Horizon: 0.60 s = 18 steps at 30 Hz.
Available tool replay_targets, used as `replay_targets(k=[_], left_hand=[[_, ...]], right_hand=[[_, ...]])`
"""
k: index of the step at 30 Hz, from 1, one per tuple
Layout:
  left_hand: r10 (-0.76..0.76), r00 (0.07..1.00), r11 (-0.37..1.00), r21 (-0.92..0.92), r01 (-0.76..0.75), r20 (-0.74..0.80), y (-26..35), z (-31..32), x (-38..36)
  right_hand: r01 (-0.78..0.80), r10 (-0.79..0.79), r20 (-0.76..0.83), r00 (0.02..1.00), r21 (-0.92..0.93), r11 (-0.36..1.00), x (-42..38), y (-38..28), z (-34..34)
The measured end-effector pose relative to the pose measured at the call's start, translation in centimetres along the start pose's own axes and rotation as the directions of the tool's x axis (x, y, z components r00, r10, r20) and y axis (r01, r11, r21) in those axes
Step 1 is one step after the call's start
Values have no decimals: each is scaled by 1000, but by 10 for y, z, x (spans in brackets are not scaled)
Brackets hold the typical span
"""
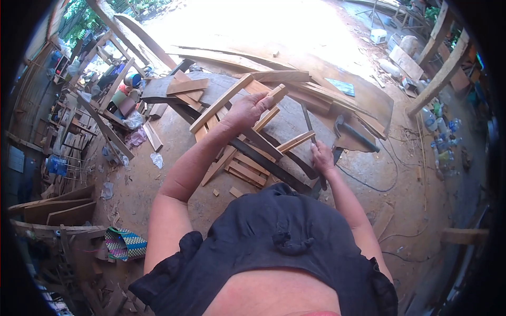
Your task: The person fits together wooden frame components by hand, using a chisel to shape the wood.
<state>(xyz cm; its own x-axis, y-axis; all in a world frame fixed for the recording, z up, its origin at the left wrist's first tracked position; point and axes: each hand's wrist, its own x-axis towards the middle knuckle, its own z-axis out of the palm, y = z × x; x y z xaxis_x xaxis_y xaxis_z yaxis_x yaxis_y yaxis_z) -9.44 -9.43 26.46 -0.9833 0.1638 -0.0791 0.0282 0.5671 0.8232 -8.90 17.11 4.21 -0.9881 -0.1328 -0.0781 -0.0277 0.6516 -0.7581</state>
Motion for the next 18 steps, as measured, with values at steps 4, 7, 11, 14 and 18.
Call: replay_targets(k=[4,7,11,14,18], left_hand=[[-118,993,977,-176,119,17,5,-12,-5],[-97,995,929,-360,85,-14,0,-31,-13],[-99,995,912,-401,87,-8,3,-46,-32],[-100,994,900,-421,109,43,8,-51,-49],[-92,994,868,-485,108,56,7,-51,-64]], right_hand=[[-25,25,12,1000,3,1000,2,5,2],[-7,7,18,1000,32,999,2,5,1],[-27,26,30,999,49,998,3,7,2],[-29,26,36,999,66,997,6,8,3],[-114,101,89,991,154,981,4,-2,-2]])
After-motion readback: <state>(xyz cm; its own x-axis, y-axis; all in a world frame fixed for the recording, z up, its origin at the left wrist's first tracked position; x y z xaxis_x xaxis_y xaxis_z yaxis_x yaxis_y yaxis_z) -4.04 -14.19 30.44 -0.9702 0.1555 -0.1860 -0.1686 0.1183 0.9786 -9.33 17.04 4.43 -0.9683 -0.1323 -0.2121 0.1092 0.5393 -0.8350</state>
